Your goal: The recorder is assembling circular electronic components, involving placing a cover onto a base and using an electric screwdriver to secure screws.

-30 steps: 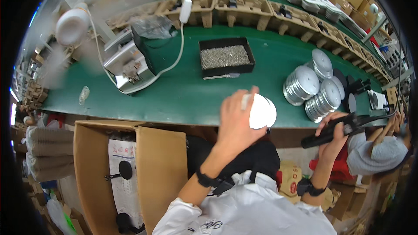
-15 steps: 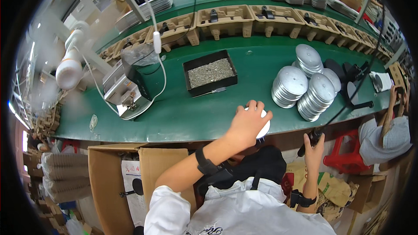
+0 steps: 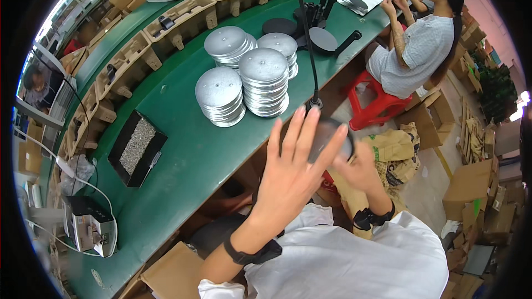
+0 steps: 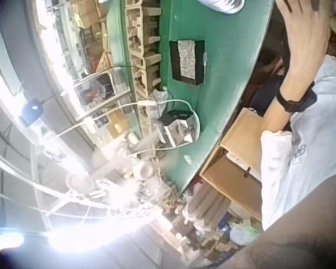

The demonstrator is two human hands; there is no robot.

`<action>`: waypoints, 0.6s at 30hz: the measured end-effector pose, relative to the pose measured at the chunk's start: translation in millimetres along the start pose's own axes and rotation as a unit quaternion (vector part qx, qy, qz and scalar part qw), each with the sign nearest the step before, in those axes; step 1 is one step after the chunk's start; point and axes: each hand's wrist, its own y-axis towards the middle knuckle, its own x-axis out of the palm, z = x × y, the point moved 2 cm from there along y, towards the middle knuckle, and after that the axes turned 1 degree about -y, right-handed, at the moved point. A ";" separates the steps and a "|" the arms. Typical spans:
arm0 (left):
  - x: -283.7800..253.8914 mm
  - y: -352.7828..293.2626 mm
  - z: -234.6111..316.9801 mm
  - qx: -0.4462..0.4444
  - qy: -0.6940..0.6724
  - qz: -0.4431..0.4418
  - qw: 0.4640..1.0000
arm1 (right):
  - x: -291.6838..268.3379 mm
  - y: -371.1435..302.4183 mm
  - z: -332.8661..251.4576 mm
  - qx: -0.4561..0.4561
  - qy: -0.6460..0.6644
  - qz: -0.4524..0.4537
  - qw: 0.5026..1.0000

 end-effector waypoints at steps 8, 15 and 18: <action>-31.6 -138.8 -11.7 -0.193 -0.123 0.115 0.967 | -88.4 81.9 143.9 -0.033 -0.491 0.277 0.825; -192.8 -406.4 92.0 -0.458 0.159 0.329 0.810 | -127.6 -29.2 160.5 -0.201 -0.575 0.305 0.732; -248.3 -531.5 164.0 -0.668 0.222 0.324 0.632 | -71.6 -73.3 99.6 -0.241 -0.446 0.310 0.804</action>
